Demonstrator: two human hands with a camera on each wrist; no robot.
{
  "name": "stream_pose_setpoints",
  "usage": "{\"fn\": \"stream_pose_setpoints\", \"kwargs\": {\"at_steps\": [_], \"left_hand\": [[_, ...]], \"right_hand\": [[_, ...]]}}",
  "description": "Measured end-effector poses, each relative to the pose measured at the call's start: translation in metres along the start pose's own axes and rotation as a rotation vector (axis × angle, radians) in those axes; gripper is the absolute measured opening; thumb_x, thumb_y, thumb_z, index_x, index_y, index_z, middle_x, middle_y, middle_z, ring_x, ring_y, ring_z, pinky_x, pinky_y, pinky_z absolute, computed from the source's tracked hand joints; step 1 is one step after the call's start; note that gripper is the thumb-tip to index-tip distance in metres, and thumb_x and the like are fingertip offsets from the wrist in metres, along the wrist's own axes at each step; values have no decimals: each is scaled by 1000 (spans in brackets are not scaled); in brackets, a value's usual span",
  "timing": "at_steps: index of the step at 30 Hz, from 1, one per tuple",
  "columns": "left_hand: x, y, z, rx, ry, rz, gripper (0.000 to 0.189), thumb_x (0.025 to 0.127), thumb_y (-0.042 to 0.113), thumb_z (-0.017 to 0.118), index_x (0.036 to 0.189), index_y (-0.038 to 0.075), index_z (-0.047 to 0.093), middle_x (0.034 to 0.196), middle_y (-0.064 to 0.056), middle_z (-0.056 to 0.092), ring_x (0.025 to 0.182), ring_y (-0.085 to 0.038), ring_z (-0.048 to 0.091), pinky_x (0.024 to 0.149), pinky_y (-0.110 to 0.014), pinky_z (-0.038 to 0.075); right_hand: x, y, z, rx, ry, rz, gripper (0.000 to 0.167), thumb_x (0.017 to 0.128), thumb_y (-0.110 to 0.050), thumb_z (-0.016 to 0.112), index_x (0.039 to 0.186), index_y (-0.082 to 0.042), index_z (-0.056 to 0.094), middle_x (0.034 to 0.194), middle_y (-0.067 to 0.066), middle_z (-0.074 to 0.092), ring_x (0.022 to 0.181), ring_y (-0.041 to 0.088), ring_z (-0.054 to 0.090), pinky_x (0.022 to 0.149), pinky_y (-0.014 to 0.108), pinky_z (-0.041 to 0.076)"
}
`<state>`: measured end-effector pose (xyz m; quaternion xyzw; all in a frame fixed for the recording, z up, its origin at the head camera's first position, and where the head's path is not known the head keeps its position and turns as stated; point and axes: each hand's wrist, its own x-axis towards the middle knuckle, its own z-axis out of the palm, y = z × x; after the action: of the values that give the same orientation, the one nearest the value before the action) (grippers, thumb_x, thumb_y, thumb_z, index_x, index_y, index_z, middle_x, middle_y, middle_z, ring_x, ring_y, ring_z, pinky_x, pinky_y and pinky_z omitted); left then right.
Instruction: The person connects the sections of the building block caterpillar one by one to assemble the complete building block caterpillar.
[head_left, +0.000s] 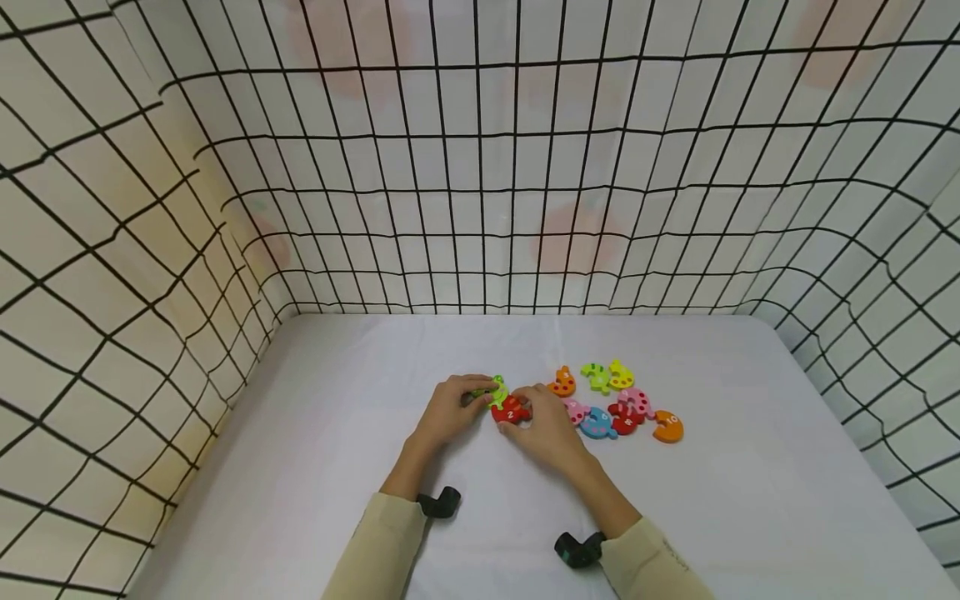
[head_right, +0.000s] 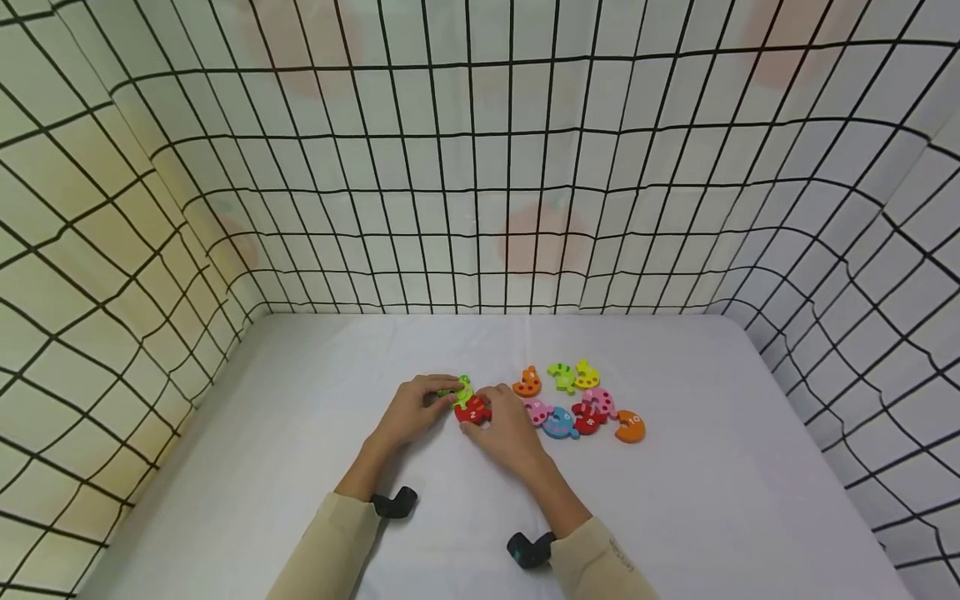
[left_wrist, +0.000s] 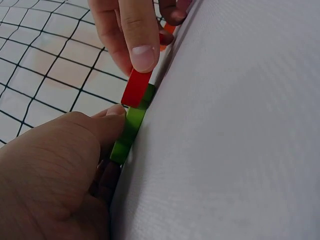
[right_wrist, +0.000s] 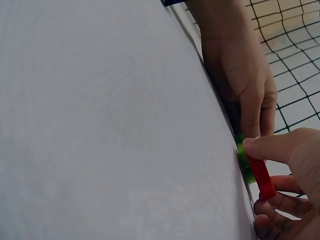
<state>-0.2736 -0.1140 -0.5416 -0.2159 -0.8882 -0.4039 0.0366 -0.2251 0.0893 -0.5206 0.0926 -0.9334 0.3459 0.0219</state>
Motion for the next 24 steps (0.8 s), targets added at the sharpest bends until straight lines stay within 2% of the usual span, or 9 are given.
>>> {"fn": "stream_pose_setpoints", "kwargs": {"at_steps": [5,11,16,24], "left_hand": [[1,3,-1,-15,-3,-8,25,98,22,72,122,19,77,132,0,72,130,-26,61,114,-49,45],[1,5,-1,-14,-4,-24,28,95,26,76,122,19,77,133,-1,71,130,-27,61,114,-50,44],[1,5,0,-4,-9,-35,32,92,26,79,122,19,77,134,-2,71,130,-29,61,115,-50,44],[2,4,2,-19,14,-30,29,91,22,80,119,17,79,130,-2,73,130,-24,63,114,-45,46]], "right_hand": [[1,0,0,3,6,6,52,82,-33,88,124,-8,69,109,7,63,90,17,55,77,32,54],[2,0,0,-17,-12,27,54,82,-35,87,125,-7,70,111,8,65,95,19,58,83,38,57],[2,0,1,-15,-18,39,54,82,-35,88,125,-7,71,111,8,65,94,19,59,83,38,58],[4,4,-1,19,-38,48,55,83,-38,86,126,-9,70,111,4,65,96,18,59,82,36,58]]}}
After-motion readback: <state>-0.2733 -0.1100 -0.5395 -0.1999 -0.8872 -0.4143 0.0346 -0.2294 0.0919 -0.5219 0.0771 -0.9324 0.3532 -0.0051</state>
